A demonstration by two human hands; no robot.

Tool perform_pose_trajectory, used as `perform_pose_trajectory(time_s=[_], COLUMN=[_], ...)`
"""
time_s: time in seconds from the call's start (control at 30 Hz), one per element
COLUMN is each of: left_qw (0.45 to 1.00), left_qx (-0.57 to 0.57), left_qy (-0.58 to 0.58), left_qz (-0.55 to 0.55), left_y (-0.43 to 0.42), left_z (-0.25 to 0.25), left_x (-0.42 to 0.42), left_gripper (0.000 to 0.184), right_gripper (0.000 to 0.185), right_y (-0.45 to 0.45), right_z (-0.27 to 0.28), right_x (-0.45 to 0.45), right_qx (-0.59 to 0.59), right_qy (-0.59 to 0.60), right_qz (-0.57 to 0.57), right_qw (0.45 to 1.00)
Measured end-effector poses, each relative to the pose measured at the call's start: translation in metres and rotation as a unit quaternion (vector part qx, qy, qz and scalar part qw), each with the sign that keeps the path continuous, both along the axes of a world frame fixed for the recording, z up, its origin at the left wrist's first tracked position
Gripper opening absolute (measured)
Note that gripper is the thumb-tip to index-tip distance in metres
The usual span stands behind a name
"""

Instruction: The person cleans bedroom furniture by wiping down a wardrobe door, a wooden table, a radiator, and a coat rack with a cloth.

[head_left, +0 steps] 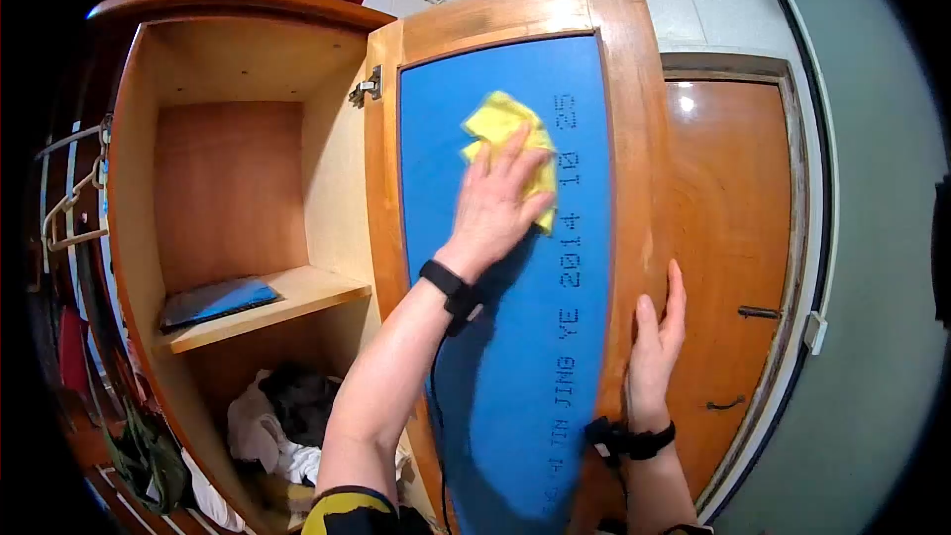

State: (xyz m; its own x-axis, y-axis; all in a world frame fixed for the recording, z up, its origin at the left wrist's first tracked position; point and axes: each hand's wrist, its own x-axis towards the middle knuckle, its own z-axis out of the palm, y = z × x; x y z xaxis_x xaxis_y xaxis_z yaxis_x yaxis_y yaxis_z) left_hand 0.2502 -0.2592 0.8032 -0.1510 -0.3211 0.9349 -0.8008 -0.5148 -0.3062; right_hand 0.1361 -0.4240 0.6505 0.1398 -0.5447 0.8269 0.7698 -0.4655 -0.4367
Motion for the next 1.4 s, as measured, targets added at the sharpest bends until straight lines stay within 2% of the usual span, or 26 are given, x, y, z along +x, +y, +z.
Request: perform_pose_trajectory(time_s=[0.03, 0.1, 0.17, 0.2, 0.23, 0.27, 0.3, 0.37, 0.4, 0.53, 0.57, 0.63, 0.7, 0.77, 0.83, 0.9, 0.97, 1.03, 1.07, 1.1, 1.17, 1.2, 1.27, 1.3, 1.33, 1.4], left_qw=[0.997, 0.992, 0.995, 0.999, 0.998, 0.993, 0.988, 0.987, 0.985, 0.996, 0.998, 0.999, 0.999, 0.998, 0.995, 0.993, 0.990, 0.993, 0.981, 0.984, 0.987, 0.985, 0.968, 0.962, 0.951, 0.937], left_qx=[0.060, 0.108, 0.074, 0.011, -0.061, -0.074, -0.150, -0.154, -0.161, -0.083, -0.046, -0.021, 0.010, 0.012, 0.039, 0.001, -0.009, -0.052, -0.101, -0.112, -0.136, -0.168, -0.226, -0.263, -0.290, -0.316], left_qy=[-0.043, -0.052, -0.061, -0.048, 0.003, 0.085, 0.010, 0.005, 0.053, 0.000, -0.003, -0.015, -0.018, -0.050, -0.041, -0.088, -0.078, -0.064, -0.164, -0.135, -0.075, -0.031, -0.079, -0.049, -0.109, -0.095], left_qz=[-0.024, -0.027, 0.005, 0.025, 0.017, -0.032, 0.040, 0.035, 0.029, -0.008, -0.050, -0.019, -0.038, -0.044, -0.081, -0.079, -0.119, -0.083, -0.036, 0.027, -0.030, -0.020, -0.074, -0.056, 0.029, 0.112], left_y=[-0.006, -0.012, 0.000, 0.010, 0.024, 0.045, 0.053, 0.054, 0.045, 0.009, 0.000, -0.021, -0.038, -0.053, -0.059, -0.063, -0.069, -0.069, -0.072, -0.062, -0.047, -0.040, -0.019, -0.008, 0.005, 0.030], left_z=[0.007, 0.021, 0.045, 0.058, 0.071, 0.086, 0.096, 0.101, 0.100, 0.103, 0.105, 0.105, 0.104, 0.105, 0.115, 0.124, 0.139, 0.151, 0.166, 0.168, 0.183, 0.185, 0.192, 0.188, 0.185, 0.190], left_x=[-0.001, -0.008, 0.005, 0.015, 0.029, 0.041, 0.070, 0.086, 0.074, 0.043, 0.036, 0.015, -0.004, -0.011, -0.013, -0.013, -0.015, -0.026, -0.008, -0.015, -0.001, -0.006, 0.015, 0.008, 0.006, 0.024], left_gripper=[0.047, 0.047, 0.047, 0.045, 0.044, 0.045, 0.045, 0.047, 0.049, 0.049, 0.048, 0.047, 0.046, 0.046, 0.045, 0.045, 0.048, 0.051, 0.051, 0.052, 0.044, 0.032, 0.023, 0.024, 0.023, 0.030], right_gripper=[0.055, 0.054, 0.055, 0.056, 0.057, 0.057, 0.057, 0.057, 0.057, 0.060, 0.060, 0.060, 0.059, 0.058, 0.058, 0.059, 0.059, 0.060, 0.060, 0.060, 0.059, 0.059, 0.059, 0.060, 0.060, 0.061], right_y=[0.001, 0.005, 0.003, 0.008, 0.005, 0.007, 0.005, 0.010, 0.008, 0.007, 0.006, 0.004, 0.004, -0.001, -0.005, -0.008, -0.011, -0.011, -0.012, -0.014, -0.017, -0.018, -0.017, -0.017, -0.017, -0.015], right_z=[0.000, 0.001, 0.000, 0.004, 0.002, 0.001, 0.000, 0.001, 0.002, 0.001, 0.001, 0.001, 0.000, -0.001, -0.001, -0.003, -0.003, -0.003, -0.004, -0.006, -0.007, -0.008, -0.005, -0.006, -0.006, -0.006], right_x=[0.000, -0.001, 0.003, 0.000, 0.005, 0.008, 0.007, 0.001, 0.003, 0.006, 0.006, 0.006, 0.002, 0.000, -0.003, -0.005, -0.004, -0.005, -0.005, -0.007, -0.008, -0.008, -0.013, -0.014, -0.015, -0.018], right_qx=[-0.002, 0.013, 0.016, 0.032, 0.029, 0.019, 0.015, -0.004, 0.002, -0.006, -0.003, -0.002, -0.005, 0.000, 0.009, -0.016, -0.025, -0.015, -0.021, -0.026, -0.034, -0.037, -0.039, -0.034, -0.040, -0.046], right_qy=[-0.012, 0.000, -0.028, -0.011, -0.021, -0.015, -0.011, 0.029, 0.033, 0.018, 0.019, 0.016, 0.022, 0.002, 0.011, 0.011, 0.009, 0.000, 0.003, 0.006, 0.005, 0.005, 0.009, 0.014, 0.010, 0.008], right_qz=[0.007, -0.003, 0.017, 0.017, 0.011, 0.001, -0.016, -0.099, -0.098, -0.099, -0.103, -0.068, -0.081, 0.010, 0.055, 0.047, 0.049, 0.085, 0.082, 0.080, 0.090, 0.098, 0.105, 0.119, 0.119, 0.120], right_qw=[1.000, 1.000, 0.999, 0.999, 0.999, 1.000, 1.000, 0.995, 0.995, 0.995, 0.994, 0.998, 0.996, 1.000, 0.998, 0.999, 0.998, 0.996, 0.996, 0.996, 0.995, 0.995, 0.994, 0.992, 0.992, 0.992])
